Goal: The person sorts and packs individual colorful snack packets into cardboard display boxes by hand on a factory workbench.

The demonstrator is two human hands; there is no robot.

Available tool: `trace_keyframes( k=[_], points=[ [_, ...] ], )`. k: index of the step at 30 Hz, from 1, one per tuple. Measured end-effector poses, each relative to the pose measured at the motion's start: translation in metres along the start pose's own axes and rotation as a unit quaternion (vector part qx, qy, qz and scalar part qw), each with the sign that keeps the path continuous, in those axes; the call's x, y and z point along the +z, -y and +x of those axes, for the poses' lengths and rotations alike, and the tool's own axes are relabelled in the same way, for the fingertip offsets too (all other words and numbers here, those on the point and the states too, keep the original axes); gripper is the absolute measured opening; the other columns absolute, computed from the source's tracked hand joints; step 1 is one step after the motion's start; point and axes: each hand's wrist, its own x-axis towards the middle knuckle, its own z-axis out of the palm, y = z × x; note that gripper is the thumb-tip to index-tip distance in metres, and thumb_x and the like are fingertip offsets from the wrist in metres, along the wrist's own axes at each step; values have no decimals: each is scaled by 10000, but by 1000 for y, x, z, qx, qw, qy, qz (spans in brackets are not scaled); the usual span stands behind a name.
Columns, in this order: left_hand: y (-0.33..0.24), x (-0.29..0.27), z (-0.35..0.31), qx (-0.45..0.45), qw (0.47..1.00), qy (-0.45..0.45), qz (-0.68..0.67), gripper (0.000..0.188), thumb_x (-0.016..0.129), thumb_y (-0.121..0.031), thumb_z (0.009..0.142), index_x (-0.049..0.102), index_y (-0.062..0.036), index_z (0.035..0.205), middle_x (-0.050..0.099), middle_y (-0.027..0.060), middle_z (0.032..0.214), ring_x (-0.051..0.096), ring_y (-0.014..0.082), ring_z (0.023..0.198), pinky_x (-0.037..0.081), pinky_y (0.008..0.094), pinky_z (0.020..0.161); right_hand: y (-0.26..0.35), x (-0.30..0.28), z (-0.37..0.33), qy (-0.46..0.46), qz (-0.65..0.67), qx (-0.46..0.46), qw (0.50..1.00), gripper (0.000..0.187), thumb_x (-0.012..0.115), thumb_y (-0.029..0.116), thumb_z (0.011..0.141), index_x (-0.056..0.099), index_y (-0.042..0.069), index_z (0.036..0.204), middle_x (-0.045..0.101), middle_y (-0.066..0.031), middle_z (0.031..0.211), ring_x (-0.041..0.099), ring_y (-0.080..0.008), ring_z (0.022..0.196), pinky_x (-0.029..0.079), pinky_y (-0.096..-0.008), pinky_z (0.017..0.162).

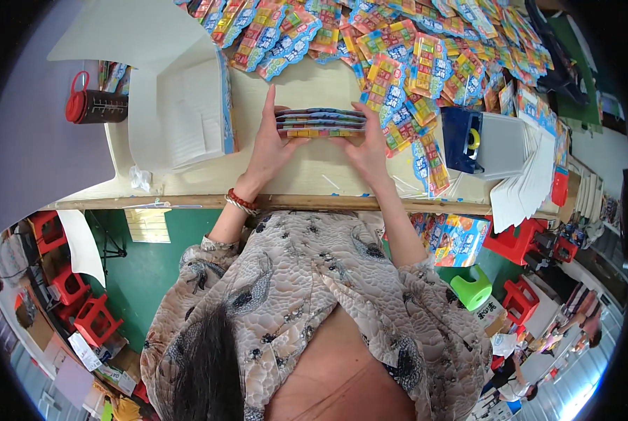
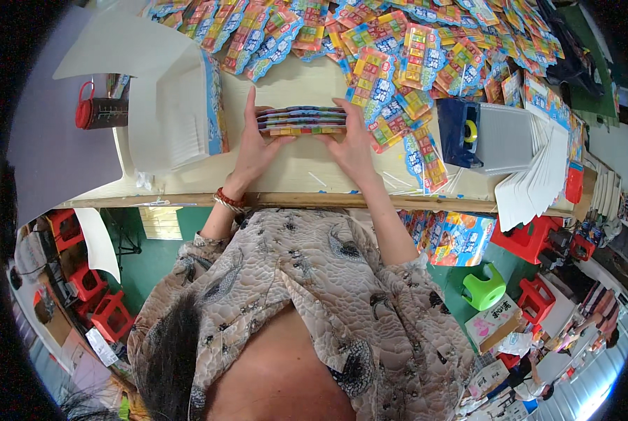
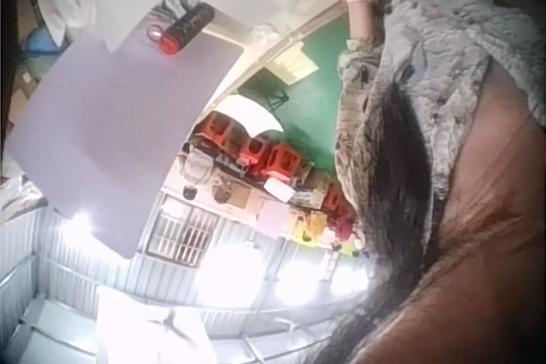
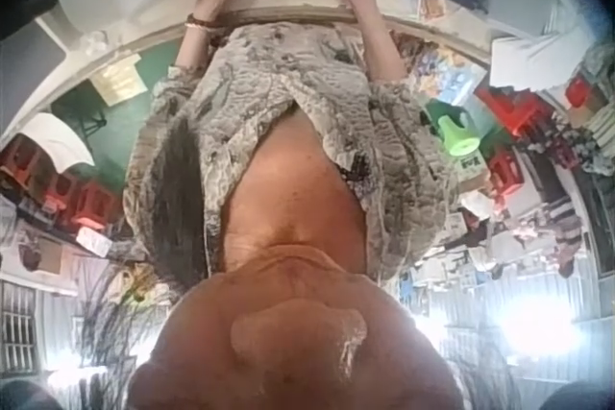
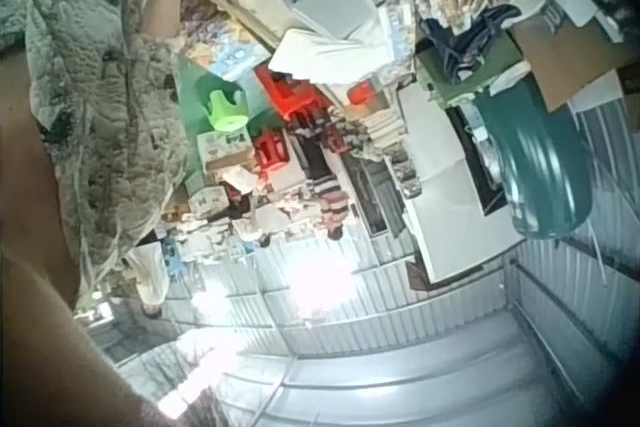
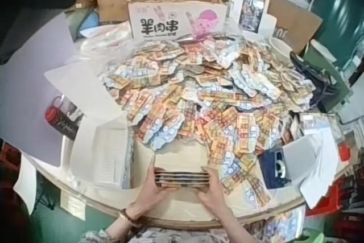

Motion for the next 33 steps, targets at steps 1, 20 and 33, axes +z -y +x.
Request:
trace_keyframes(
  k=[1, 20, 33],
  points=[
    [-1, -1, -1, 7, 1000, -2, -23, 1133, 783, 22, 705, -3, -107, 1511, 441, 121, 1211, 539, 217, 1072, 536, 327, 872, 0, 0, 0, 1, 25, 11, 1000, 739, 810, 56, 676, 422, 47, 1305, 506, -122, 1194, 550, -250, 1084, 466, -345, 915],
    [6, -12, 4, 30, 999, 30, 33, 505, 782, -98, 752, 474, -33, 1147, 545, 67, 1058, 561, 177, 992, 454, 304, 879, -7, -39, 35, -139, -367, 158, 906, 773, 776, 532, 684, 505, -13, 1160, 511, -179, 1126, 455, -320, 1099, 318, -507, 958],
    [1, -10, 6, 135, 988, 0, 77, 611, 790, -112, 736, 432, -18, 1223, 516, 146, 1127, 526, 271, 1096, 439, 340, 942, 20, -44, 37, -102, 44, 36, 993, 152, 621, 53, 879, 611, 9, 1025, 635, -21, 744, 542, -39, 655, 399, -198, 570]
  ],
)
